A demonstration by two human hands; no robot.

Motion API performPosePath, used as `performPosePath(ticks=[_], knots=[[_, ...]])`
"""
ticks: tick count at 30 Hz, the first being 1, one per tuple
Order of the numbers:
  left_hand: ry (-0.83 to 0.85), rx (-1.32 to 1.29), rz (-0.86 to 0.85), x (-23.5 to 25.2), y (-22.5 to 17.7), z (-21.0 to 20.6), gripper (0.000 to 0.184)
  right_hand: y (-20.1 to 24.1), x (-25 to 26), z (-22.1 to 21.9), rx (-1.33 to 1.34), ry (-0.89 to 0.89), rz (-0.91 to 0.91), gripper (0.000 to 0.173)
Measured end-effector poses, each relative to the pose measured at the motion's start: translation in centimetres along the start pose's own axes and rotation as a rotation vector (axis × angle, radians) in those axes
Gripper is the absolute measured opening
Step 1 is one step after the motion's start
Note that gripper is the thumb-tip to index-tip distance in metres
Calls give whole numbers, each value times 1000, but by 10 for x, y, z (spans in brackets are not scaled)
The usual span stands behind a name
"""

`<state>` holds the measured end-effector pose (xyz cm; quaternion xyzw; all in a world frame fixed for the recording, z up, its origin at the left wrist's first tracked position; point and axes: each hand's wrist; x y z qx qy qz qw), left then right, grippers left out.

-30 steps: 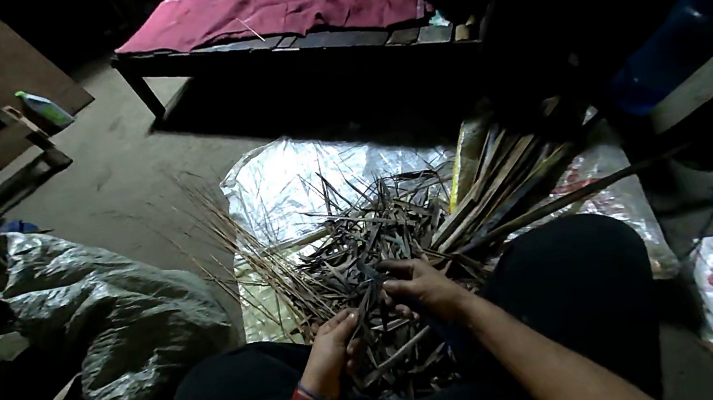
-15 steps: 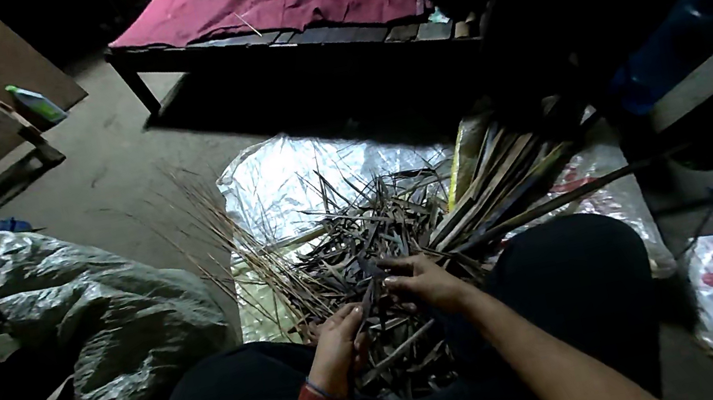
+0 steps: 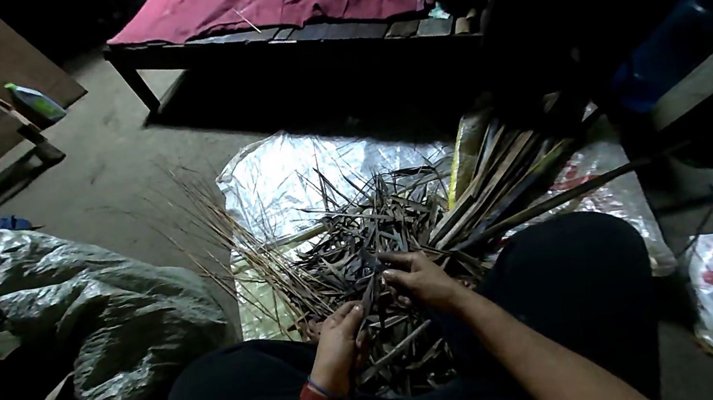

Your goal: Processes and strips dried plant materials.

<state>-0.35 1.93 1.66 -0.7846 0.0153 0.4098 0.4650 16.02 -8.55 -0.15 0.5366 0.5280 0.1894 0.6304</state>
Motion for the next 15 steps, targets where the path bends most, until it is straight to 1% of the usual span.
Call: performPosePath(ticks=[3, 8, 11, 15], knots=[[1, -2, -4, -1, 0, -2, 25, 1, 1, 2, 46, 12, -24, 44], [3, 25, -22, -5, -3, -5, 26, 5, 4, 3, 107, -19, -36, 46], [17, 56, -34, -7, -1, -5, 26, 6, 12, 9, 151, -84, -31, 42], [13, 66, -45, -11, 3, -2, 27, 11, 27, 34, 287, -163, -33, 33]])
Point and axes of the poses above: each hand's wrist, its own x-axis towards the middle knuckle, its own z-axis out of the back of the hand, y = z × x, and after that the axes turned 1 degree about x, right-handed
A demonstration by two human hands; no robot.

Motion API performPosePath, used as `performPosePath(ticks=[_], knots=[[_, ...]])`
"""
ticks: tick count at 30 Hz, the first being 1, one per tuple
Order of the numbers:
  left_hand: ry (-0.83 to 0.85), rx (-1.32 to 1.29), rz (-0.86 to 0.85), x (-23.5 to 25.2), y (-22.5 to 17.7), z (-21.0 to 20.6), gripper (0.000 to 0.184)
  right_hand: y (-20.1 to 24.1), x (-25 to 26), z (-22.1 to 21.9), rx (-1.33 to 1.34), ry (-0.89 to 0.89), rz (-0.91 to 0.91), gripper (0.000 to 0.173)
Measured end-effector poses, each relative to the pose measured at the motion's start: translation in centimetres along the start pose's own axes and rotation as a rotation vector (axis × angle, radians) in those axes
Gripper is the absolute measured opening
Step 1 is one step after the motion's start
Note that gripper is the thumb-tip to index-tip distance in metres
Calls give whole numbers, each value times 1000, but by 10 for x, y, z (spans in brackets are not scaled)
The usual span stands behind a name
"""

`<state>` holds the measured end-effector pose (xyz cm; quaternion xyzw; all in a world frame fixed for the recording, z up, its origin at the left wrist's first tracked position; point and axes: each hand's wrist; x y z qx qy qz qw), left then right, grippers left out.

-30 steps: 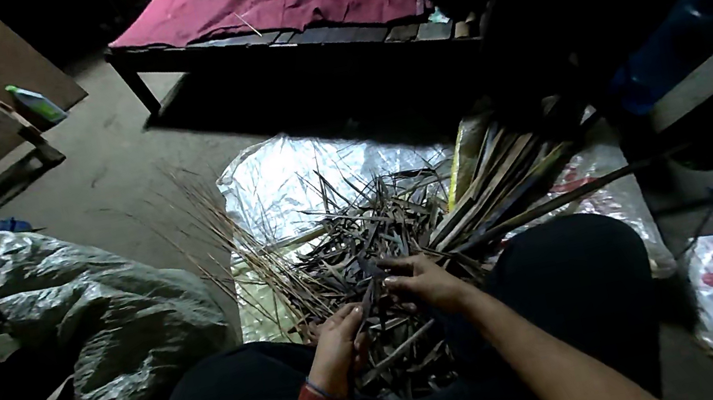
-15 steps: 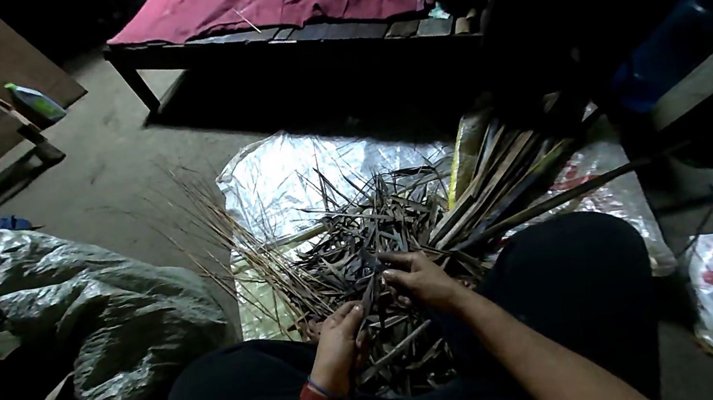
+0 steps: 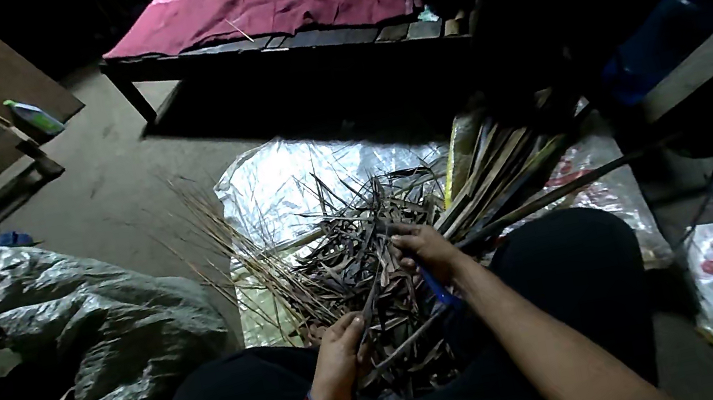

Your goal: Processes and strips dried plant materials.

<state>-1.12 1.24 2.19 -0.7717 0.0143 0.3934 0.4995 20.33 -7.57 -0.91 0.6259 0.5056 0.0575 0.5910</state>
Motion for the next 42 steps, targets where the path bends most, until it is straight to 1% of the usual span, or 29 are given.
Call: performPosePath(ticks=[3, 6, 8, 9, 10, 11, 14, 16, 17, 19, 22, 24, 25, 27, 29, 31, 34, 36, 39, 42], knots=[[11, 6, 0, -2, -2, 2, 27, 10, 14, 13, 64, -85, 50, 28], [19, 13, -19, -7, 0, 8, 27, 25, 32, 41, 73, -232, 150, 30], [-8, 13, -22, -7, 1, 14, 28, 35, 36, 58, 99, -320, 194, 31], [-26, 20, -21, -5, 0, 14, 27, 39, 34, 60, 97, -339, 191, 29], [-45, 34, -19, -1, -1, 13, 26, 40, 28, 55, 63, -338, 175, 28], [-62, 53, -19, 3, -3, 10, 25, 38, 18, 46, -16, -299, 144, 28], [-91, 127, -44, 19, -12, -6, 22, 17, -25, 0, -352, -57, 18, 37], [-70, 147, -85, 28, -14, -17, 22, 2, -44, -28, -508, 79, -33, 34], [-54, 141, -97, 30, -14, -20, 22, -6, -48, -36, -527, 105, -10, 30], [-11, 153, -95, 28, -13, -20, 22, -11, -47, -41, -499, 80, 49, 24], [56, 250, -75, 14, -8, -7, 21, 4, -32, -29, -437, -37, 97, 23], [35, 254, -59, 5, -5, -2, 22, 5, -20, -20, -415, -80, 122, 23], [-4, 236, -49, 3, -4, -2, 22, 1, -17, -18, -465, -71, 142, 25], [-97, 210, -53, 5, -3, -1, 23, -5, -22, -21, -713, -2, 148, 33], [-145, 221, -60, 11, -4, -1, 23, -16, -35, -34, -943, 104, 97, 35], [-148, 253, -67, 15, -5, -4, 24, -25, -49, -50, -1085, 155, 26, 32], [-116, 260, -68, 18, -4, -13, 24, -25, -53, -59, -1231, 103, -14, 31], [-93, 228, -22, 18, -4, -15, 25, -24, -50, -58, -1275, 55, -7, 30], [-82, 203, -17, 19, 1, -14, 26, -28, -46, -56, -1305, 2, 9, 28], [-75, 239, -61, 15, 6, -14, 25, -25, -37, -51, -1261, -102, -79, 32]])
Point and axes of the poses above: each hand's wrist, its own x-axis towards the middle knuckle, its own z-axis out of the back of the hand, y = z × x, and after that the axes turned 1 degree about x, right-handed
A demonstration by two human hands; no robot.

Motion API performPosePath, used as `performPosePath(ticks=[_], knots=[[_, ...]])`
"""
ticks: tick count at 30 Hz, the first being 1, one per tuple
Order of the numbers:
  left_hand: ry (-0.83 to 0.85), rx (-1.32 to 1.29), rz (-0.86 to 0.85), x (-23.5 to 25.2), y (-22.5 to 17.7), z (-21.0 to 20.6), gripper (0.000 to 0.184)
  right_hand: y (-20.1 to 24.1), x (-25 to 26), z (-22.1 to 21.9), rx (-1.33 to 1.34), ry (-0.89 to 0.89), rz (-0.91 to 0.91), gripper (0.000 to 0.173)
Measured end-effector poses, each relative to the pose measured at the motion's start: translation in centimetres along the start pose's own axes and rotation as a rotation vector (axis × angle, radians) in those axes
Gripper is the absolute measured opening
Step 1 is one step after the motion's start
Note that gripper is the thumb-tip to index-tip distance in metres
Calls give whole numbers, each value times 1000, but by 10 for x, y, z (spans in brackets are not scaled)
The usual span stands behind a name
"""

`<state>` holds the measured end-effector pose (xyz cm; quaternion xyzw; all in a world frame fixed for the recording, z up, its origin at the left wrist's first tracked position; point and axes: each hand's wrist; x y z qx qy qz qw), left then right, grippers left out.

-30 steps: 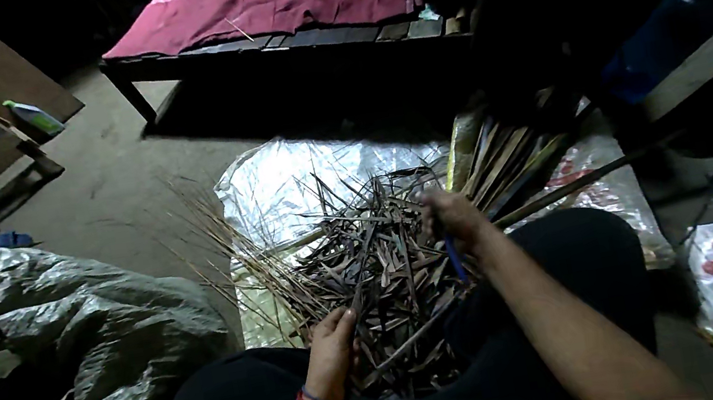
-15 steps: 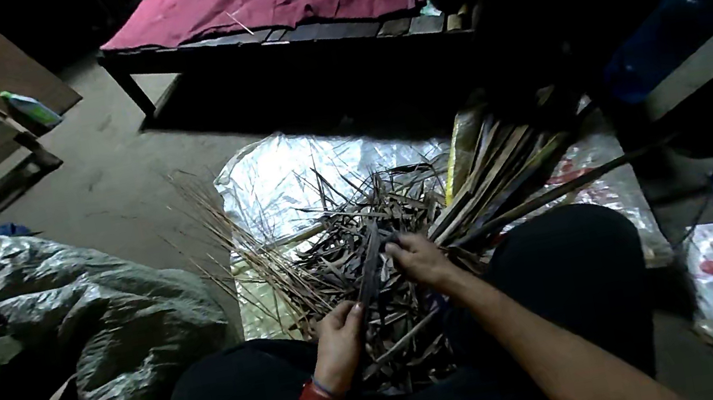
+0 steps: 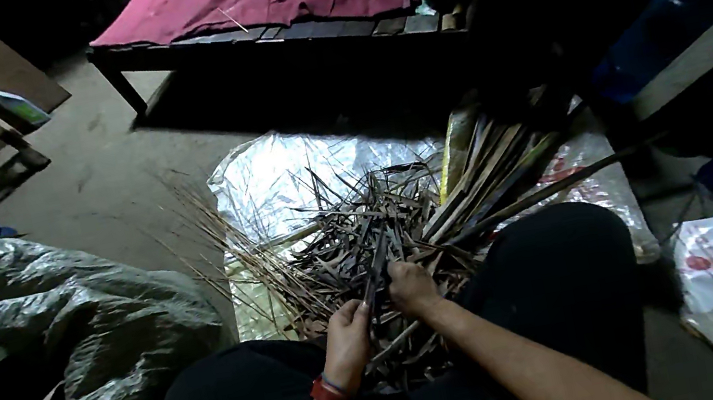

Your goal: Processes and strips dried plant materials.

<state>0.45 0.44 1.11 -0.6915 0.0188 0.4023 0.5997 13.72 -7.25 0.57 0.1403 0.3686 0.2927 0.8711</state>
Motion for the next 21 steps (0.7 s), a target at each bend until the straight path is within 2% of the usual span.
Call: performPosePath(ticks=[6, 10, 13, 17, 19, 21], knots=[[39, -28, 20, -13, 11, 5, 24, -30, 44, 16, 163, -99, -146, 36], [-10, -41, 37, -14, 12, 13, 24, -47, 61, 28, 325, -152, -252, 36], [-47, -17, 65, -3, 10, 11, 25, -31, 37, 27, 340, -45, -157, 33], [-30, 12, 69, 12, 3, 0, 27, -7, 0, 4, 92, 173, 79, 31], [7, 21, 53, 15, 1, -4, 27, -1, -7, -1, 38, 174, 102, 29], [34, 11, 59, 13, 1, -4, 28, -3, -6, -1, 23, 104, 84, 31]])
Point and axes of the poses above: each hand's wrist, its own x-axis towards the middle knuckle, its own z-axis out of the back of the hand, y = z × x, and after that the axes turned 1 degree about x, right-handed
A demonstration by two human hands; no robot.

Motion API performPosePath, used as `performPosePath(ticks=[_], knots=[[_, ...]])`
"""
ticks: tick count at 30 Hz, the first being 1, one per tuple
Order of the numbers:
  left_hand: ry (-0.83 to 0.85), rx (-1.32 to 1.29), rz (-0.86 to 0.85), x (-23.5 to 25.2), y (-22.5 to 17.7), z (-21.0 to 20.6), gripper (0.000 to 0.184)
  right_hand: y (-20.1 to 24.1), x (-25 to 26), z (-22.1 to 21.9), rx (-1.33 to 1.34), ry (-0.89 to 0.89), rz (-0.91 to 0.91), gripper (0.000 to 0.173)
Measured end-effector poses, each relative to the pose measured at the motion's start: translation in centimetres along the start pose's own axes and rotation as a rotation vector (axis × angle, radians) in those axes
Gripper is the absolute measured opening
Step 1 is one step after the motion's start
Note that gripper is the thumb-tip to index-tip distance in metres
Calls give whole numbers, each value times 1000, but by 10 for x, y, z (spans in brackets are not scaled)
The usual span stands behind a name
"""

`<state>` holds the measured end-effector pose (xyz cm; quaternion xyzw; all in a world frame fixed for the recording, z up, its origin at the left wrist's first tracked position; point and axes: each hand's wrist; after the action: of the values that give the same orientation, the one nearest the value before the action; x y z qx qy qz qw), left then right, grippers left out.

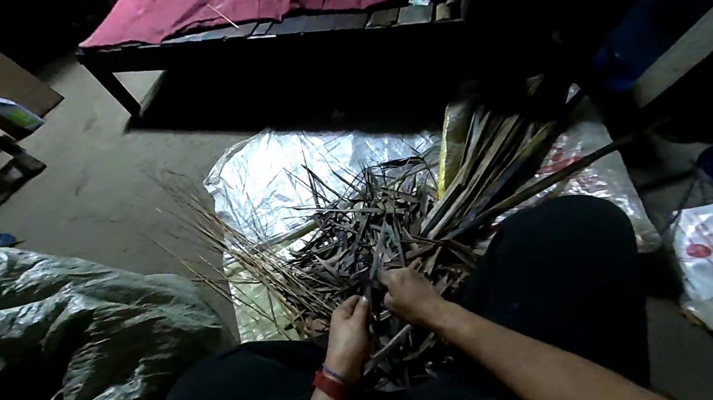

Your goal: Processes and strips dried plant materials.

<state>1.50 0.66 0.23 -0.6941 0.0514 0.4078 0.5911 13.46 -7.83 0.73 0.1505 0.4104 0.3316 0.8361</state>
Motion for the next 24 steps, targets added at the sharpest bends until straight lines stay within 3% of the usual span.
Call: performPosePath(ticks=[4, 11, 24], knots=[[41, -35, 15, -10, 6, 1, 28, -15, 16, 8, 20, -63, -101, 33], [12, -68, 25, -11, 12, 5, 28, -4, 4, -9, 63, 11, 55, 28], [79, -172, 92, -24, 17, 5, 29, -15, 17, -7, -57, -112, -22, 30]])
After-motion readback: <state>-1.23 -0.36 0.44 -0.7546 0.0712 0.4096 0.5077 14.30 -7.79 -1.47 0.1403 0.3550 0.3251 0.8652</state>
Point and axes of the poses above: each hand's wrist, its own x-axis towards the middle knuckle, its own z-axis out of the back of the hand, y = z × x, and after that the axes turned 1 degree about x, right-handed
